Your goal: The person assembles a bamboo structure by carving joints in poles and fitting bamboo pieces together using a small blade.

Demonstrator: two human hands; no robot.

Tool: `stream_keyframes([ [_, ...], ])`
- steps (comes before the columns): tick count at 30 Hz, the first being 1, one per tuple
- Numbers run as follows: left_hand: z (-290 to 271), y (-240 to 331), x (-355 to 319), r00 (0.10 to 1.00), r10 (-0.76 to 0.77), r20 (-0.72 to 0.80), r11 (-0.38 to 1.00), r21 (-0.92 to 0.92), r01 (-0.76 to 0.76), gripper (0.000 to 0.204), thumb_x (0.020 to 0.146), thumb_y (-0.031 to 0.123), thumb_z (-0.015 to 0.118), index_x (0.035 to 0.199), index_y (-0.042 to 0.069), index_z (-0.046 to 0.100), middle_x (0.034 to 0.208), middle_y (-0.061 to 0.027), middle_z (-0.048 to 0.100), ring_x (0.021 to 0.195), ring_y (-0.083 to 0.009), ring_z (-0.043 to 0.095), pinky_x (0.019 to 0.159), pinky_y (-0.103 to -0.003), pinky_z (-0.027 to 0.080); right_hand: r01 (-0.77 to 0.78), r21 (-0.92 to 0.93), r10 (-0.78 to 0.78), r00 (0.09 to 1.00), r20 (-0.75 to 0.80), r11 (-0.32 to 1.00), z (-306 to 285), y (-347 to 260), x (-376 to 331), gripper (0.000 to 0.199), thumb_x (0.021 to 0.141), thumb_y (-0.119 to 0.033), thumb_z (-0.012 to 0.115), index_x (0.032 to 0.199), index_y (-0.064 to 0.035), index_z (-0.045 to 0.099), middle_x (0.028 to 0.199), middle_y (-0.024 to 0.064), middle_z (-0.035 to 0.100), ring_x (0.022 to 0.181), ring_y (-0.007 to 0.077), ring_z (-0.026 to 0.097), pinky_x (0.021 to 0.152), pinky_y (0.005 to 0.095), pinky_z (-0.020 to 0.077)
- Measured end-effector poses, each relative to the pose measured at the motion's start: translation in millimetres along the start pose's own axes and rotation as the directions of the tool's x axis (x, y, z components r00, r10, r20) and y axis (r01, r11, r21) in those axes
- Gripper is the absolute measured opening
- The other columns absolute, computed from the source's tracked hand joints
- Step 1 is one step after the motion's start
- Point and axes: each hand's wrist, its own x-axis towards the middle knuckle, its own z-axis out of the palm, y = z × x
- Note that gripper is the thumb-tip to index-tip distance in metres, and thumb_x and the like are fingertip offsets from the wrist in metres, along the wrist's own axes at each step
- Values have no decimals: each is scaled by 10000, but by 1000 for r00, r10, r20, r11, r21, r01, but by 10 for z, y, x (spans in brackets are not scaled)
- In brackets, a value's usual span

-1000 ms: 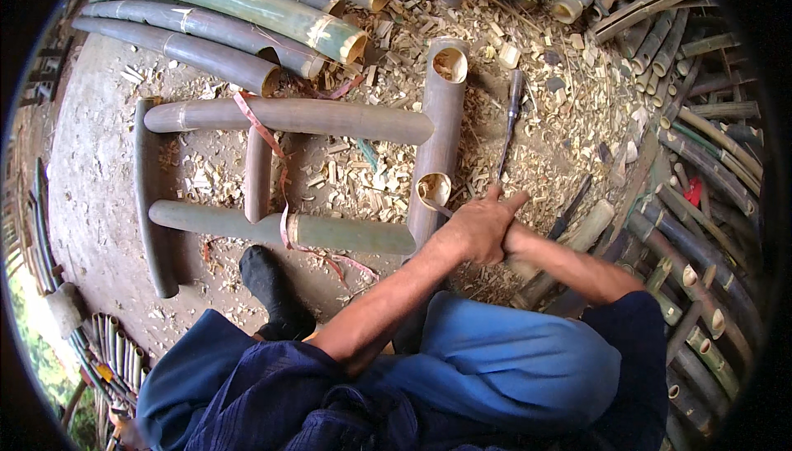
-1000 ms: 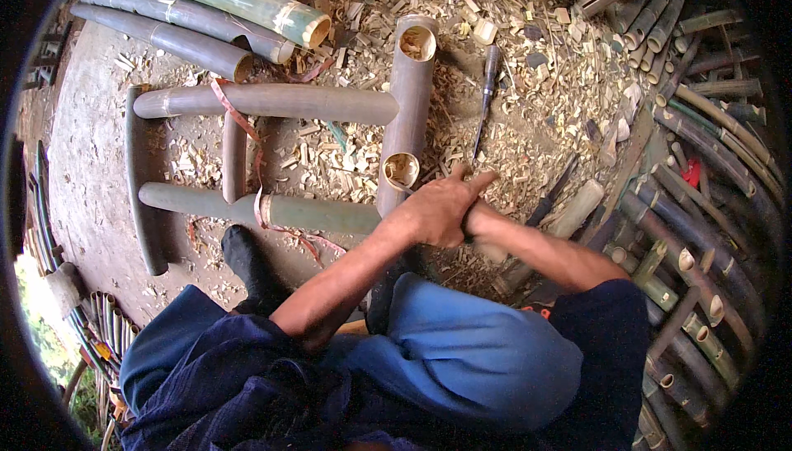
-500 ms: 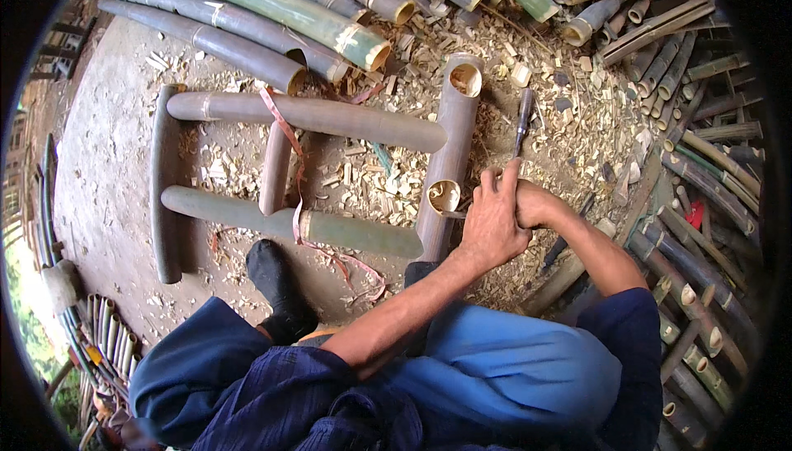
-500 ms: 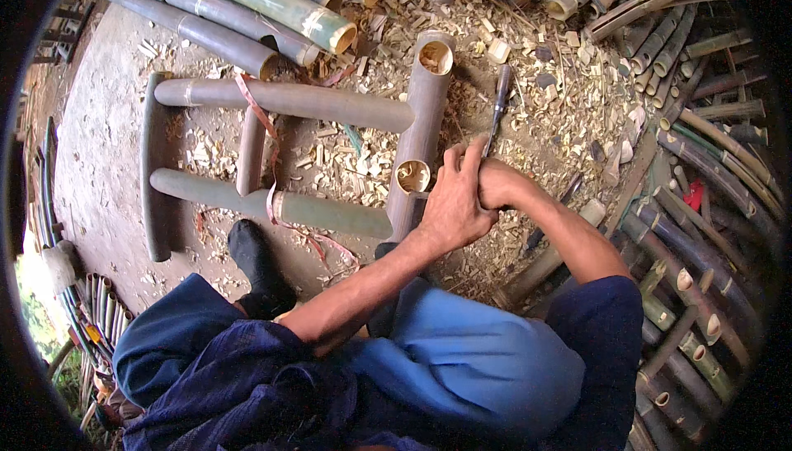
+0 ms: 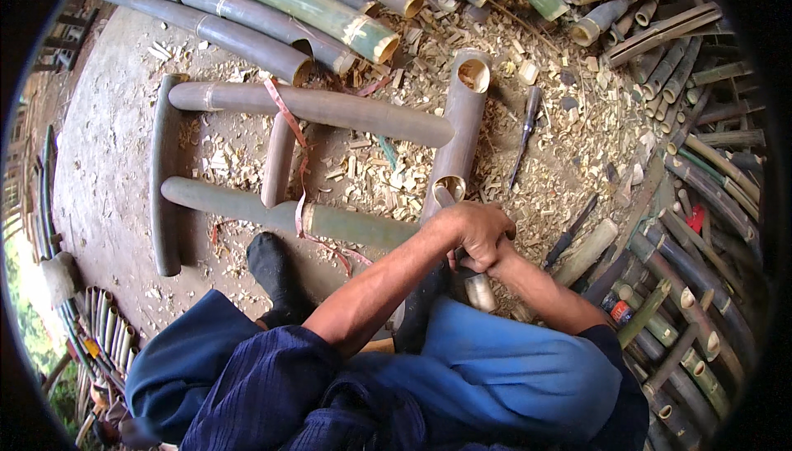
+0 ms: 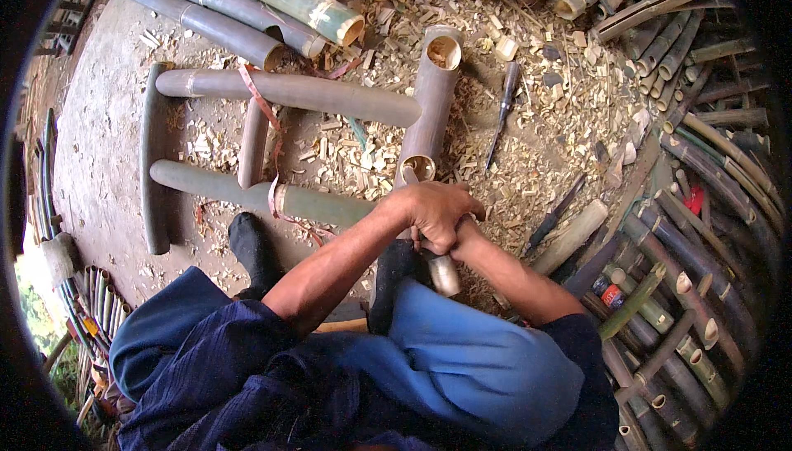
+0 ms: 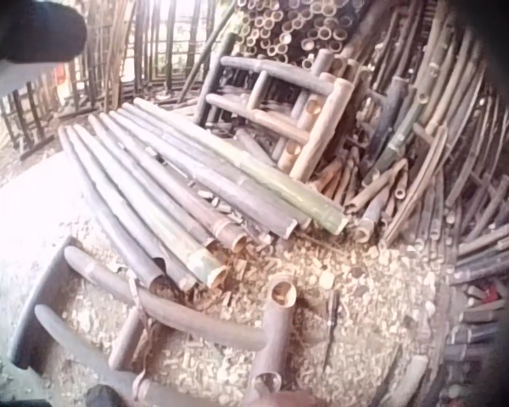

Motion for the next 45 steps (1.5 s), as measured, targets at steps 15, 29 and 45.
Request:
stream_keyframes([
  [15, 136, -52, 62, 982, 39, -185, 998, 61, -28, 882, 614, 150, 779, 1450, 67, 514, 1339, -271, 546, 1188, -435, 624, 1046, -489, 511, 161, 53, -157, 985, -69, 986, -46, 131, -28, 477, 886, -122, 719, 1316, -66, 521, 1252, 143, 586, 1182, 232, 581, 995, 388, 512],
  [29, 383, -96, -180, 879, 98, -466, 992, -28, -125, 839, 537, 93, 765, 1359, 89, 595, 1294, -222, 569, 1207, -404, 586, 1044, -462, 504, 284, -44, -287, 955, -80, 958, -6, 188, -6, 634, 918, -98, 676, 1458, -79, 344, 1369, 132, 476, 1337, 228, 480, 1107, 380, 458],
  [45, 465, -311, -355, 839, 155, -521, 986, 33, -161, 763, 537, 74, 756, 1290, 122, 635, 1299, -222, 515, 1244, -435, 506, 1060, -502, 451, 416, -73, -423, 887, -187, 906, 444, -117, -36, 354, 997, -294, 584, 1272, -72, 559, 1195, 109, 595, 1144, 237, 583, 1053, 385, 461],
])
